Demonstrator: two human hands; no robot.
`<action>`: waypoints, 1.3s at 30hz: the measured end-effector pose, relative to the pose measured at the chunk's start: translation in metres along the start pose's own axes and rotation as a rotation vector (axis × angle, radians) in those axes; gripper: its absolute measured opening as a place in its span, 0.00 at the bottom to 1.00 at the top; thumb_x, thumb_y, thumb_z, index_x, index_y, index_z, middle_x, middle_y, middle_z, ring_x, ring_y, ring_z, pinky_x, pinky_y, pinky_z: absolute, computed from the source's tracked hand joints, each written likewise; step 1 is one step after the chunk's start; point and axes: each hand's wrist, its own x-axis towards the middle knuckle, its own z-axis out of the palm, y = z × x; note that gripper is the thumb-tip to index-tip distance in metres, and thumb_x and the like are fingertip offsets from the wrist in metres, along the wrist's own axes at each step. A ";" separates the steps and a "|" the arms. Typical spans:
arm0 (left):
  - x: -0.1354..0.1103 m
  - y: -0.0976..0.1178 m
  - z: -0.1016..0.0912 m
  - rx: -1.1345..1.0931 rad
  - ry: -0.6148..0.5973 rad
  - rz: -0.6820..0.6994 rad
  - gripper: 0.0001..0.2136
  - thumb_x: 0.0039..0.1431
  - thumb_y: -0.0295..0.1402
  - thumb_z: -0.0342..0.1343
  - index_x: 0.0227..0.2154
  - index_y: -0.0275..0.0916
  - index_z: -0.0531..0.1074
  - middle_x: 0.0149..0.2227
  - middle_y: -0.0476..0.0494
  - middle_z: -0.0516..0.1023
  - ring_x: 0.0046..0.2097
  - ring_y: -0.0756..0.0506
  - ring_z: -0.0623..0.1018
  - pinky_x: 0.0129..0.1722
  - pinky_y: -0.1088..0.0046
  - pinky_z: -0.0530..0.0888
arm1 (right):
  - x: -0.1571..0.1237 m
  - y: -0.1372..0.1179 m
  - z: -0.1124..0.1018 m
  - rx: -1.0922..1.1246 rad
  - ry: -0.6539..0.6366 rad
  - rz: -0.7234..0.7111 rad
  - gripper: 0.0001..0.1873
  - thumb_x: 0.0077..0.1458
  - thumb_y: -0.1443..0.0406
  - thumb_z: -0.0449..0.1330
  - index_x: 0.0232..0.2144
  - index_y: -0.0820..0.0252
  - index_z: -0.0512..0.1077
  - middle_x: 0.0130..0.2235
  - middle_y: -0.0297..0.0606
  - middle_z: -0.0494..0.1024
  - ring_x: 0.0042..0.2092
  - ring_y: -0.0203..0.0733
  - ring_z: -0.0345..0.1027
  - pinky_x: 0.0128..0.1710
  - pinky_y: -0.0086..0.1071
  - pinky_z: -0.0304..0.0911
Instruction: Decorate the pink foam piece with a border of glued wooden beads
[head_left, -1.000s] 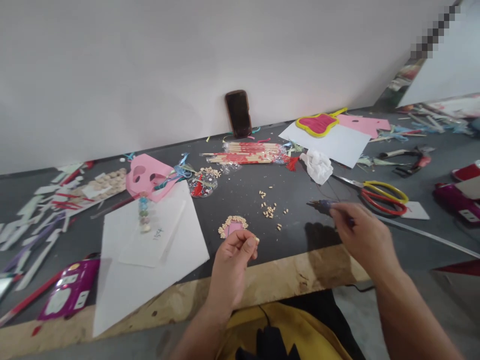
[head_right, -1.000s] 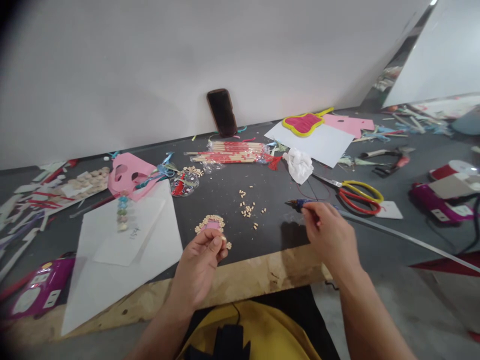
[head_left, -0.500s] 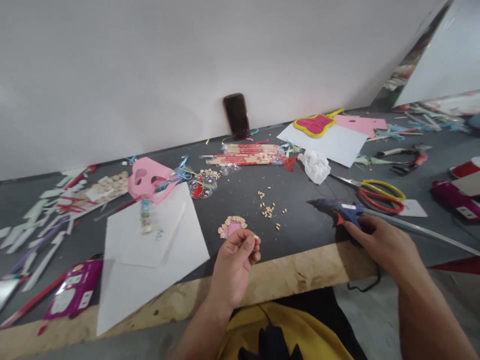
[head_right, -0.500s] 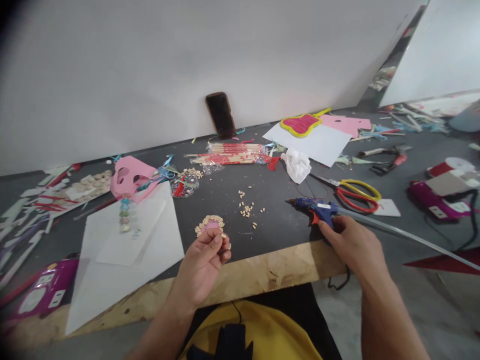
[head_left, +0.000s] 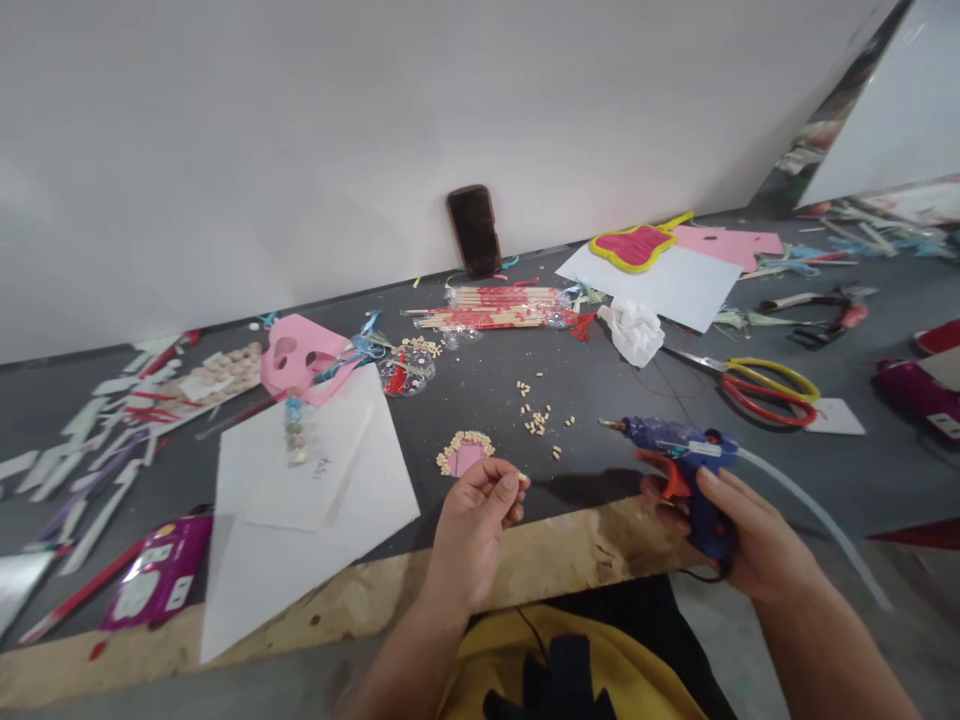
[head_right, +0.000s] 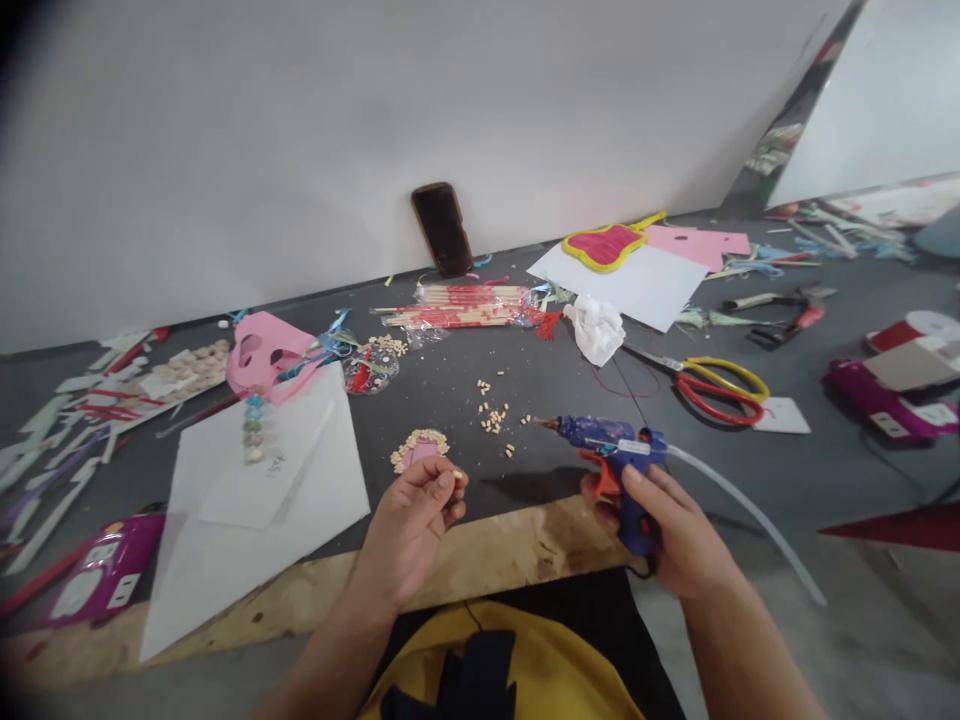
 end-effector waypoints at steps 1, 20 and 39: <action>0.000 0.000 0.000 0.010 -0.001 0.006 0.11 0.47 0.38 0.66 0.28 0.37 0.72 0.28 0.50 0.74 0.29 0.54 0.69 0.29 0.79 0.65 | -0.002 0.001 0.003 -0.040 -0.007 -0.016 0.20 0.45 0.50 0.64 0.37 0.57 0.74 0.29 0.38 0.75 0.24 0.36 0.63 0.19 0.27 0.57; 0.001 0.002 -0.001 0.155 -0.025 0.100 0.10 0.51 0.39 0.63 0.29 0.38 0.72 0.27 0.50 0.73 0.28 0.53 0.67 0.30 0.77 0.64 | -0.014 0.007 0.031 -0.739 -0.230 -0.420 0.22 0.60 0.49 0.48 0.24 0.57 0.69 0.25 0.35 0.70 0.27 0.37 0.62 0.27 0.30 0.63; 0.001 0.000 -0.001 0.172 -0.018 0.096 0.11 0.51 0.40 0.63 0.29 0.37 0.72 0.26 0.50 0.73 0.28 0.53 0.67 0.30 0.76 0.63 | -0.017 0.008 0.031 -0.757 -0.094 -0.416 0.24 0.53 0.44 0.53 0.24 0.57 0.72 0.24 0.38 0.74 0.26 0.41 0.67 0.25 0.32 0.66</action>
